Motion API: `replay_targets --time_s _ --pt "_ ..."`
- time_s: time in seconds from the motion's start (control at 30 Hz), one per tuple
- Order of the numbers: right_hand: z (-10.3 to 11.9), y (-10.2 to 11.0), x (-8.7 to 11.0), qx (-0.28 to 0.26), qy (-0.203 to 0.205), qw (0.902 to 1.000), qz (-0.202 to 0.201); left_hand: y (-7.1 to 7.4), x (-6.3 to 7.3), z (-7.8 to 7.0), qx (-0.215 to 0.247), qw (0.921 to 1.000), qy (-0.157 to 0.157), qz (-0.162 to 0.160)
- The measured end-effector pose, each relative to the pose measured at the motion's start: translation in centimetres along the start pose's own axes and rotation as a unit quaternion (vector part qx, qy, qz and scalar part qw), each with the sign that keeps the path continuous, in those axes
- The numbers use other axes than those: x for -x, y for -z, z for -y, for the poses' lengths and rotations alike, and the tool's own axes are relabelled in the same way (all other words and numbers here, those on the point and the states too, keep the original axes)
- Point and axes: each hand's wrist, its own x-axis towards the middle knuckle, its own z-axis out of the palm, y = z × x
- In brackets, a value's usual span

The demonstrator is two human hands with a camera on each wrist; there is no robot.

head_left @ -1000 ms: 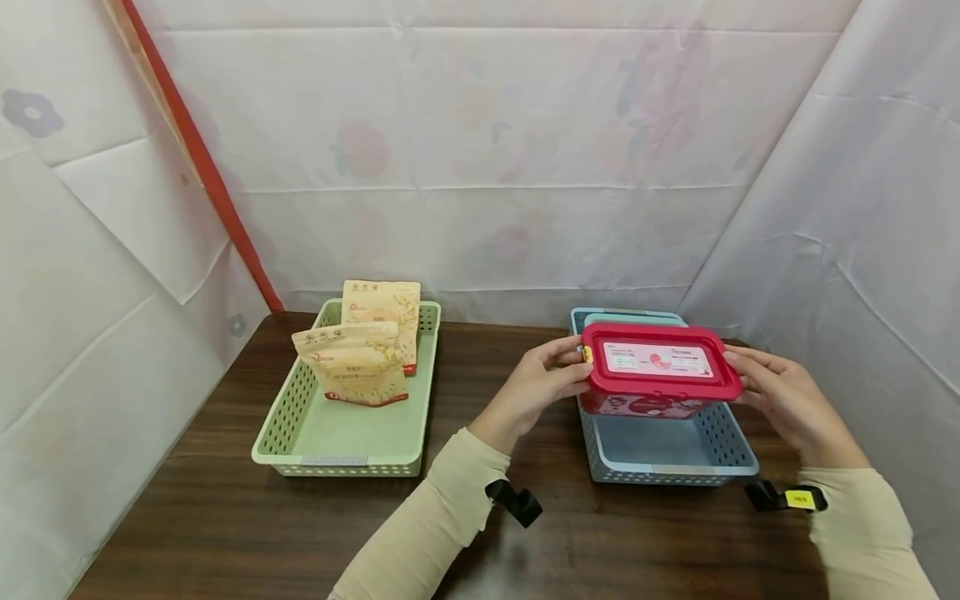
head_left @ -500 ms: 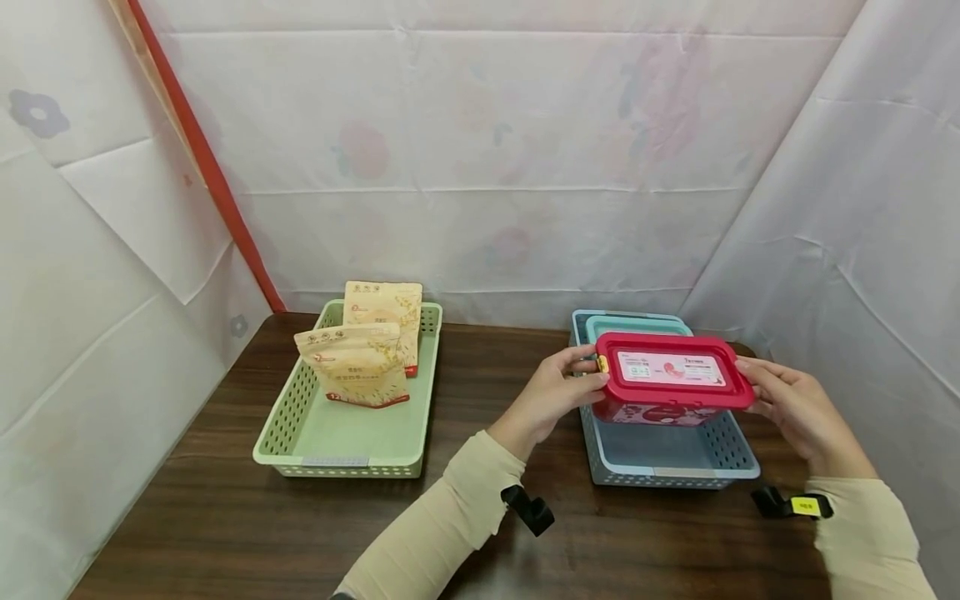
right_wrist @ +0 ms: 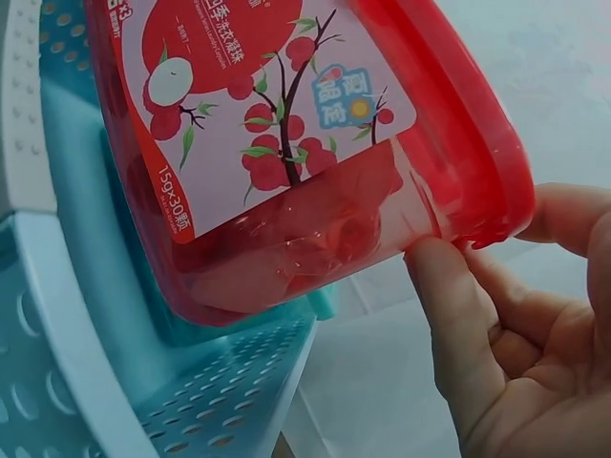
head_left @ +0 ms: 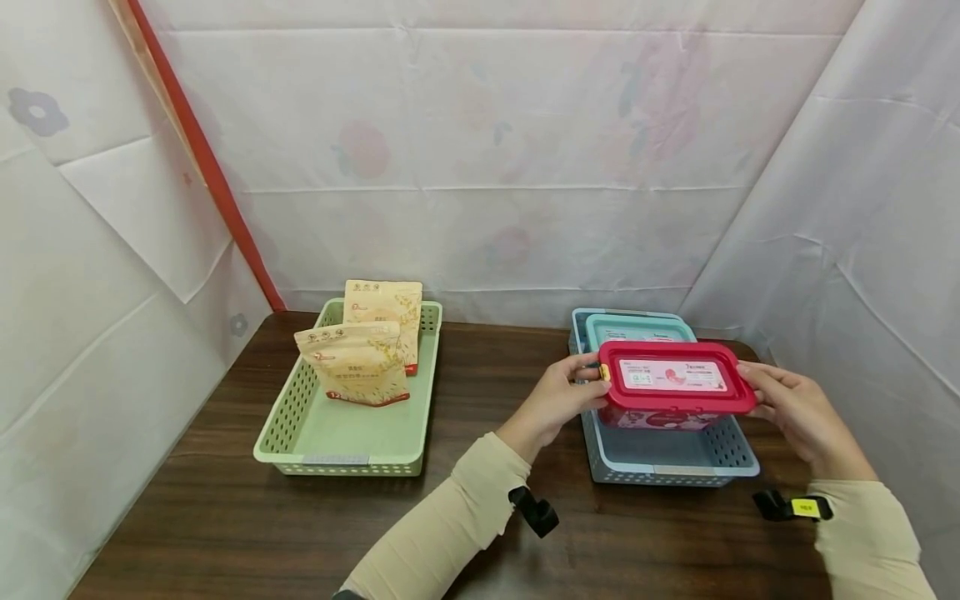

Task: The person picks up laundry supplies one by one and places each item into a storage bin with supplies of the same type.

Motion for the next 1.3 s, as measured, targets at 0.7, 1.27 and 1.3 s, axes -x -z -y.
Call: replay_targets --time_s 0.7,1.27,1.3 --pt "-2.0 -0.6 -0.5 0.151 -0.043 0.9876 0.014 -0.5 -1.0 2.6 -0.025 0.9991 0.023 -0.026" --pt "-2.5 -1.2 -0.2 0.198 -0.055 0.9783 0.022 -0.5 -1.2 3.1 -0.064 0.997 0.033 -0.028" --pt "-2.5 -1.1 -0.2 0.2 -0.053 0.9781 0.023 -0.5 -1.2 3.1 -0.072 0.9966 0.032 -0.027"
